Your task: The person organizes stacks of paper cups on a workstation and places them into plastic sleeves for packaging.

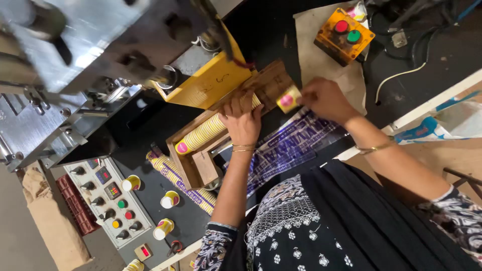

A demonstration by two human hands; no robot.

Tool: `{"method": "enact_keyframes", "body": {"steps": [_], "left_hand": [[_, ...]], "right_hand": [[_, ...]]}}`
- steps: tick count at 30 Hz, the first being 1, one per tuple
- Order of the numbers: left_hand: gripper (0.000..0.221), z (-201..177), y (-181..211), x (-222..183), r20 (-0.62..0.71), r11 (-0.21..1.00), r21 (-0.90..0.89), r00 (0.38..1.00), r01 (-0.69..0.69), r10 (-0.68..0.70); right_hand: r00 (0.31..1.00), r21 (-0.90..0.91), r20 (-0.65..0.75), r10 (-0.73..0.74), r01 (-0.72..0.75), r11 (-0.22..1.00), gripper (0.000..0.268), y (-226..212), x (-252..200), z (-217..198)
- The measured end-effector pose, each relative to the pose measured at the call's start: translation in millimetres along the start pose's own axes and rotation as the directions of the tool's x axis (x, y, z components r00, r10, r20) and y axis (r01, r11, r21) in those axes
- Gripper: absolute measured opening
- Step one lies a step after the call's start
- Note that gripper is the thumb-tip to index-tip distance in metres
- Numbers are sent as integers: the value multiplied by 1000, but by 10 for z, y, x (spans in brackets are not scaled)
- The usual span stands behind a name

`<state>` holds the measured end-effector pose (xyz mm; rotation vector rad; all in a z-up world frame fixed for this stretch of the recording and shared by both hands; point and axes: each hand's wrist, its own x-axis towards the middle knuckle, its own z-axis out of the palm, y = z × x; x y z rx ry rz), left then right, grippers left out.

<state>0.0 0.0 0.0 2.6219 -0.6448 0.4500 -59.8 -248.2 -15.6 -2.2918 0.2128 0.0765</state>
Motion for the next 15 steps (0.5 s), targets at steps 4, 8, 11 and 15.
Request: {"method": "enact_keyframes", "body": {"steps": [4, 8, 11, 15], "left_hand": [[62, -341, -132, -166, -32, 1000, -18, 999, 24, -25], [46, -1252, -443, -540, 587, 866, -280, 787, 415, -187], [54, -2145, -475, -822, 853, 685, -437, 510, 583, 110], [42, -2643, -396, -1567, 851, 560, -521, 344, 644, 396]], "right_hand": [[992, 5, 111, 53, -54, 999, 27, 78, -254, 266], [983, 126, 171, 71, -93, 988, 33, -10, -406, 618], [991, 270, 79, 105, -122, 955, 40, -200, -534, 569], [997, 203, -10, 78, -74, 976, 16, -74, -631, 571]]}}
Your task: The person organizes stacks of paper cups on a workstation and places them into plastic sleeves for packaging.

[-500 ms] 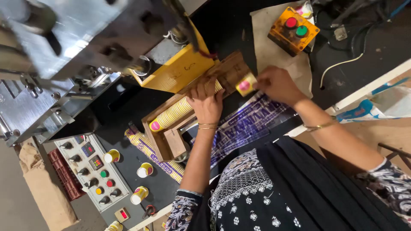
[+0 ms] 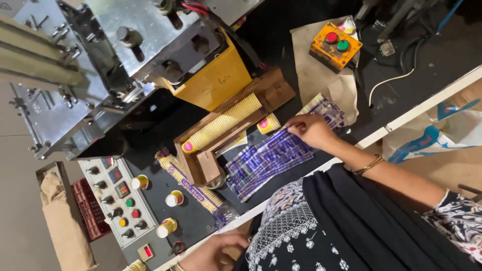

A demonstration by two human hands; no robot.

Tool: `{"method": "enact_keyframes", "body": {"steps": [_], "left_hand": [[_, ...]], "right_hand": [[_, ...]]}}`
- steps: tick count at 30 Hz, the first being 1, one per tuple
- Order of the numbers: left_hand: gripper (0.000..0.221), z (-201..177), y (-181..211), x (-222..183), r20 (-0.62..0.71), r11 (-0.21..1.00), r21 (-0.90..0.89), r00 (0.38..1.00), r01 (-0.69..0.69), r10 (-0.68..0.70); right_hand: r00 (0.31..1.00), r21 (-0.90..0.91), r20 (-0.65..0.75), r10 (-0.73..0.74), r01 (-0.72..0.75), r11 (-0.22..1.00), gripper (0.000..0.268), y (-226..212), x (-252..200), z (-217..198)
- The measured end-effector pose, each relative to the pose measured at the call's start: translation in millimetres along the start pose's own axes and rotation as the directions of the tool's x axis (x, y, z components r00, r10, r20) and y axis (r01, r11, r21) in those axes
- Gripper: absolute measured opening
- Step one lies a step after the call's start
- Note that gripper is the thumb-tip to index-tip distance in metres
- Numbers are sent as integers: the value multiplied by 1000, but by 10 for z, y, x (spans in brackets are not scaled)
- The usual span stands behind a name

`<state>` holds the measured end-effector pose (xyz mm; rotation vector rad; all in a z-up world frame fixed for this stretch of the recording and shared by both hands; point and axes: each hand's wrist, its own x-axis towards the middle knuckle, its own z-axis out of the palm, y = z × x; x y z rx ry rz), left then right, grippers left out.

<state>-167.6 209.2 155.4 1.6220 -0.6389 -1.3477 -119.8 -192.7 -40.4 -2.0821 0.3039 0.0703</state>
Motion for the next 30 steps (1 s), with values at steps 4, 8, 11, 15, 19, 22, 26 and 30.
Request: {"method": "enact_keyframes", "body": {"steps": [4, 8, 11, 15, 19, 22, 26, 30], "left_hand": [[25, 211, -471, 193, -256, 997, -29, 964, 67, -72], [21, 190, 61, 990, -653, 995, -5, 753, -104, 76], [29, 32, 69, 1660, -433, 907, 336, 813, -255, 389], [18, -556, 25, 2323, -819, 937, 347, 500, 39, 282], [33, -855, 54, 2758, -838, 858, 508, 275, 81, 470], [51, -921, -21, 2969, -689, 662, 724, 207, 194, 694], [46, -1040, -253, 3074, -632, 595, 774, 230, 216, 740], [41, -1047, -243, 2962, -603, 583, 797, 234, 157, 762]], "right_hand": [[989, 68, -61, -136, 140, 988, 17, -59, 161, -45], [972, -43, -145, -187, 183, 982, 24, -207, 620, 63], [950, -75, -122, -286, 278, 958, 25, -345, 886, 140], [968, 2, -41, -247, 247, 969, 18, -429, 1050, 282], [966, 11, -71, -250, 251, 968, 14, -402, 1082, 332], [935, -86, -133, -328, 319, 944, 13, -407, 1071, 315], [930, -32, -110, -350, 348, 937, 14, -297, 1116, 323], [943, 12, -160, -293, 299, 954, 17, -238, 1103, 282]]}}
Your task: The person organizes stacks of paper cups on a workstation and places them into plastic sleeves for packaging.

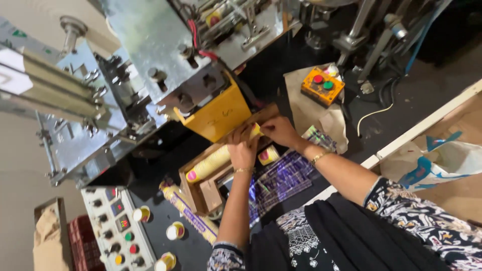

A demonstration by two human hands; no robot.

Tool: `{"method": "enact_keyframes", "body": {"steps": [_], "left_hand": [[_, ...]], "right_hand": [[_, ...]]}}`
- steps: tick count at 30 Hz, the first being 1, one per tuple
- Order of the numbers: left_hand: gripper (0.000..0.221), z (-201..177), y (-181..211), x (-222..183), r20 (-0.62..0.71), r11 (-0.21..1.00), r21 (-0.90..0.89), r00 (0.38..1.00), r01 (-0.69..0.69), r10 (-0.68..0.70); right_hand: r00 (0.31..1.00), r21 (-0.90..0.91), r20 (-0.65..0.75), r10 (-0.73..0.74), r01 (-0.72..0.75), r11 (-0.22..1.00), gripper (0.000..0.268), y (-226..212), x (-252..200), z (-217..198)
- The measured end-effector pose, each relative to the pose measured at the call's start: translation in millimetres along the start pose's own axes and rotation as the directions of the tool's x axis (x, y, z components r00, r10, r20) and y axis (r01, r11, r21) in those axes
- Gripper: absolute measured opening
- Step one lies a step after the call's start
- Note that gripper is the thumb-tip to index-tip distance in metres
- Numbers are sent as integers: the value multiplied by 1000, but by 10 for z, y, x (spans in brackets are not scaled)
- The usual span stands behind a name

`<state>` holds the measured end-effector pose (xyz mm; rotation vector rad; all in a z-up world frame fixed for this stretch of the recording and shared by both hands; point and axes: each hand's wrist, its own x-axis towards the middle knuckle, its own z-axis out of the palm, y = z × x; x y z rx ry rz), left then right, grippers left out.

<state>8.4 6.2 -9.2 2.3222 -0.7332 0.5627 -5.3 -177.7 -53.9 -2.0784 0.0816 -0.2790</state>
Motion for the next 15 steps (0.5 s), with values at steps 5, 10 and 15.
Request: {"method": "enact_keyframes", "body": {"steps": [5, 10, 15], "left_hand": [[43, -234, 204, 123, -4, 999, -24, 1000, 22, -22], [42, -381, 256, -218, 57, 994, 25, 992, 110, -111], [54, -319, 385, -623, 319, 943, -163, 920, 290, -228]], "right_hand": [[990, -148, -111, 85, -101, 984, 23, 76, -325, -482], [941, -144, -62, 334, -339, 930, 27, -105, -824, -644], [977, -164, -34, 211, -214, 963, 23, 21, -1045, -185]]}}
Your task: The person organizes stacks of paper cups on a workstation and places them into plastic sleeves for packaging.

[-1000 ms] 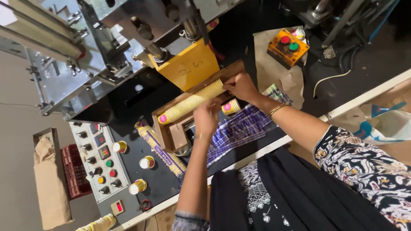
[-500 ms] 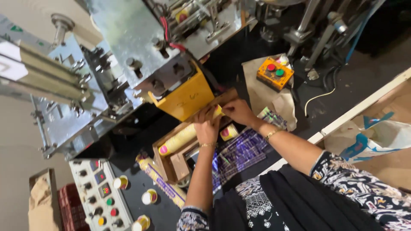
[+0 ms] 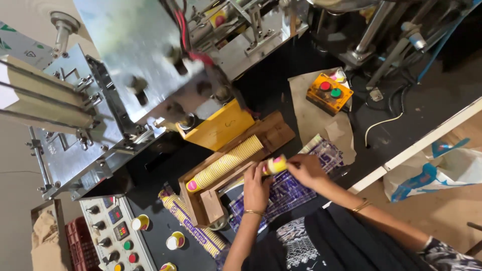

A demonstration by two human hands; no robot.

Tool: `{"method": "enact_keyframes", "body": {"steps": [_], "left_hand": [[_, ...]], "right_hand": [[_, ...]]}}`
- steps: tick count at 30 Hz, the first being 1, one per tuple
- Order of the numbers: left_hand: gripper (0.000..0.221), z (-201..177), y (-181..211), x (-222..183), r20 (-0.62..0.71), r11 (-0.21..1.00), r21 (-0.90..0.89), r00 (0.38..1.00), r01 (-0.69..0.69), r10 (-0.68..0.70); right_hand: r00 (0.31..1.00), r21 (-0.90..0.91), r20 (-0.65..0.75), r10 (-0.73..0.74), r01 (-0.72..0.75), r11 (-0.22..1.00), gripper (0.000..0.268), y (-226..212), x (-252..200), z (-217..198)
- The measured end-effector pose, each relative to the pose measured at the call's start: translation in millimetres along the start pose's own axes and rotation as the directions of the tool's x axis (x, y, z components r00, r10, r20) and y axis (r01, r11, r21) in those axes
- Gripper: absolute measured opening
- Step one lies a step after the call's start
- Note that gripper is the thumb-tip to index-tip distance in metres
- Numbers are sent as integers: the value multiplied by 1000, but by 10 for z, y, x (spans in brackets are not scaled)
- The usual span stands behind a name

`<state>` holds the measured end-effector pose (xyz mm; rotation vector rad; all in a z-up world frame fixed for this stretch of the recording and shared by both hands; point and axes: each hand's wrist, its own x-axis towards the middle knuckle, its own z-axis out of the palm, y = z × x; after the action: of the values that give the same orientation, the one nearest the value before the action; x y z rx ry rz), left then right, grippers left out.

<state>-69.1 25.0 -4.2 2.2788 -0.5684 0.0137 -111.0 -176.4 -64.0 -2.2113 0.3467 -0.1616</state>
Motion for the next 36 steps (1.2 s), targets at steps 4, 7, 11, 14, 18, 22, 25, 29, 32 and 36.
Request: {"method": "enact_keyframes", "body": {"steps": [4, 7, 11, 14, 18, 22, 25, 29, 32, 36], "left_hand": [[51, 174, -143, -51, -11, 999, -34, 1000, 23, -23], [44, 207, -154, -69, -24, 994, -53, 995, 97, -98], [42, 187, -113, -56, -111, 991, -13, 984, 136, -136], [46, -56, 144, -63, -179, 988, 123, 981, 97, -74], [42, 7, -280, -623, 27, 975, 198, 995, -98, 94], [52, 78, -552, -1071, 181, 993, 42, 978, -114, 104], [74, 71, -619, -1183, 308, 994, 4, 946, -110, 103], [68, 279, -921, -1353, 264, 967, 85, 941, -241, 211], [52, 464, -1164, -1458, 176, 950, 125, 949, -286, 262], [40, 240, -842, -1303, 154, 999, 9, 987, -40, 38]], "right_hand": [[979, 31, 170, 114, -121, 992, 23, -23, 15, 231], [984, 119, 146, -106, 88, 989, 17, 48, 43, 359], [981, 252, 46, -188, 170, 953, 11, -55, 89, 478], [996, 378, 82, -32, -1, 926, 28, -472, 43, 183], [913, 21, 343, -222, 229, 973, 21, -315, -231, -202], [761, -123, 503, -410, 532, 838, 46, -47, -401, -416], [656, -158, 515, -552, 706, 690, 57, 109, -495, -438], [673, -171, 530, -516, 680, 712, 33, 51, -468, -472], [709, -181, 547, -444, 618, 765, 21, -129, -417, -503], [767, -221, 453, -455, 591, 775, 11, -472, -310, -551]]}}
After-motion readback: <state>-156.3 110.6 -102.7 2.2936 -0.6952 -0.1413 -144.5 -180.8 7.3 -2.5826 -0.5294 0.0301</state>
